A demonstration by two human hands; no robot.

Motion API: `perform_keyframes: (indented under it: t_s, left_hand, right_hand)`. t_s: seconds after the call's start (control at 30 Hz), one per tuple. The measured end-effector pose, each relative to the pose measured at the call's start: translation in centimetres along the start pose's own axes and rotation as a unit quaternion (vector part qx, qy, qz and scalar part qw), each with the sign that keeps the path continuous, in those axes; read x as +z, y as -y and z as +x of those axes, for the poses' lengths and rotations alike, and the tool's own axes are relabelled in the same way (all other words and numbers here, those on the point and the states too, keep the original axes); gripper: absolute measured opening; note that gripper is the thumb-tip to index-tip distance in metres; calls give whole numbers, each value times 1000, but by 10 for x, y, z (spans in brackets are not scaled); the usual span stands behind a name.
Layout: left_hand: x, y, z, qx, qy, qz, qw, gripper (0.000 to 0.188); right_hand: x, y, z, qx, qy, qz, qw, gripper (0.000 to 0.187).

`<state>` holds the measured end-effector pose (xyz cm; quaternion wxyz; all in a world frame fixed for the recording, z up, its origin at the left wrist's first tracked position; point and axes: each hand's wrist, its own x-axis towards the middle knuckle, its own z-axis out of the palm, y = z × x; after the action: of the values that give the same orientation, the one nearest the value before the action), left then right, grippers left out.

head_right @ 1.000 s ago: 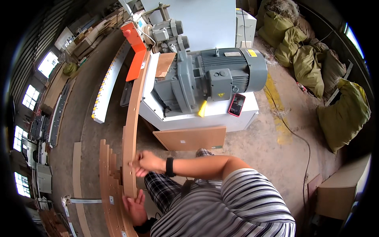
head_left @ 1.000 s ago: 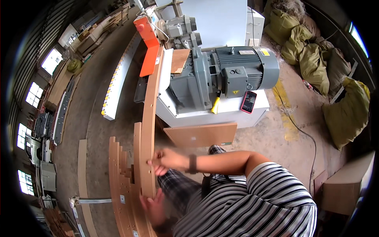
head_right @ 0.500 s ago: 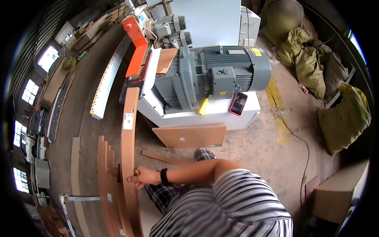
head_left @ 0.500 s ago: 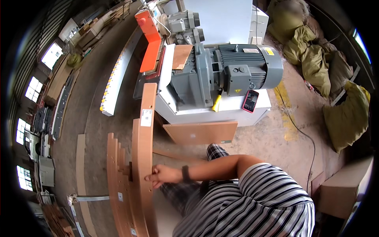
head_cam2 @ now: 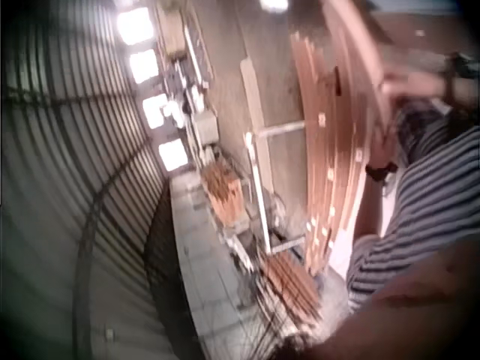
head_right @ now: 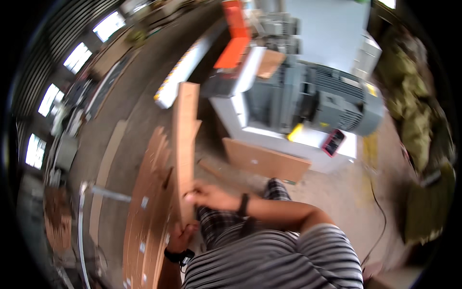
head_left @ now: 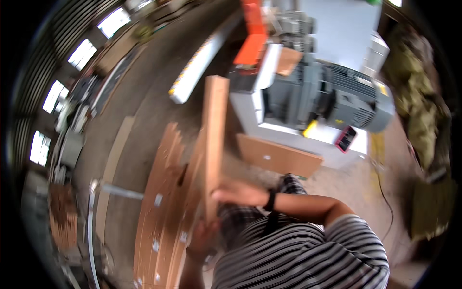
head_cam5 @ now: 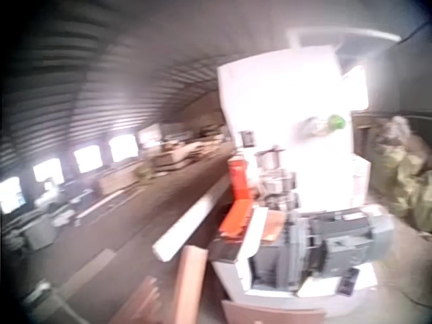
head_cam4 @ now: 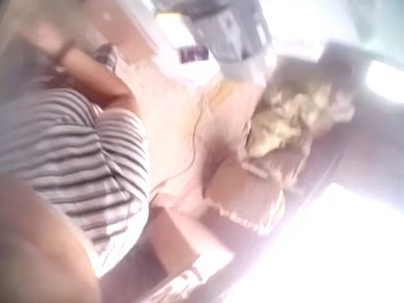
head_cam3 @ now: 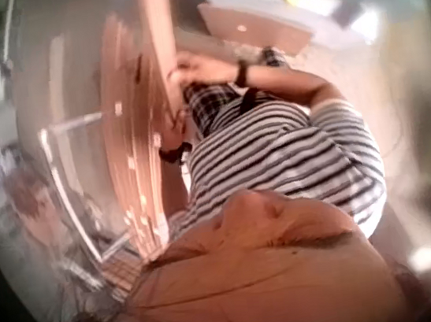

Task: The person picks up thin wood strips from a machine and stacks them onto a table. After moving the strips, they walk over to another industrial machine and reach into its interior to remove accumulated wood fibers by hand.

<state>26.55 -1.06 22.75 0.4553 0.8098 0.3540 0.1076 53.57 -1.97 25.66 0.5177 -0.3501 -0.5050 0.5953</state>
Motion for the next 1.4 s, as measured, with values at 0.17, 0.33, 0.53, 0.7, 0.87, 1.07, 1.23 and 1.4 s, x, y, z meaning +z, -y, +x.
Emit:
perform_keyframes:
  t_s: [0.17, 0.33, 0.53, 0.7, 0.87, 1.07, 1.23, 1.4]
  left_hand:
    - [10, 19, -23, -83, 53, -287, 953, 50]
    - [25, 62, -38, -150, 49, -360, 919, 89]
    - [8, -8, -23, -173, 68, -505, 843, 88]
    - [2, -20, -20, -213, 71, -528, 819, 87]
    - [2, -17, -24, -257, 54, -565, 782, 85]
    - [-2, 75, -41, -135, -248, 52, 958, 47]
    - [-57, 130, -84, -273, -321, 343, 840, 63]
    - [-64, 220, -151, -387, -321, 413, 759, 48]
  right_hand:
    - [-11, 3, 6, 100, 17, 99, 990, 31]
    - [-12, -19, 14, 130, 70, 124, 981, 30]
    - [-10, -31, 23, 142, 65, 143, 977, 34]
    - [-9, -29, 26, 130, 74, 168, 974, 35]
    - [-7, -28, 27, 105, 91, 194, 971, 35]
    - [-16, -25, 26, 202, -33, 116, 972, 26]
    - [-31, -31, 18, 231, -81, 78, 966, 17]
    - [-39, -35, 13, 235, -88, 65, 966, 17]
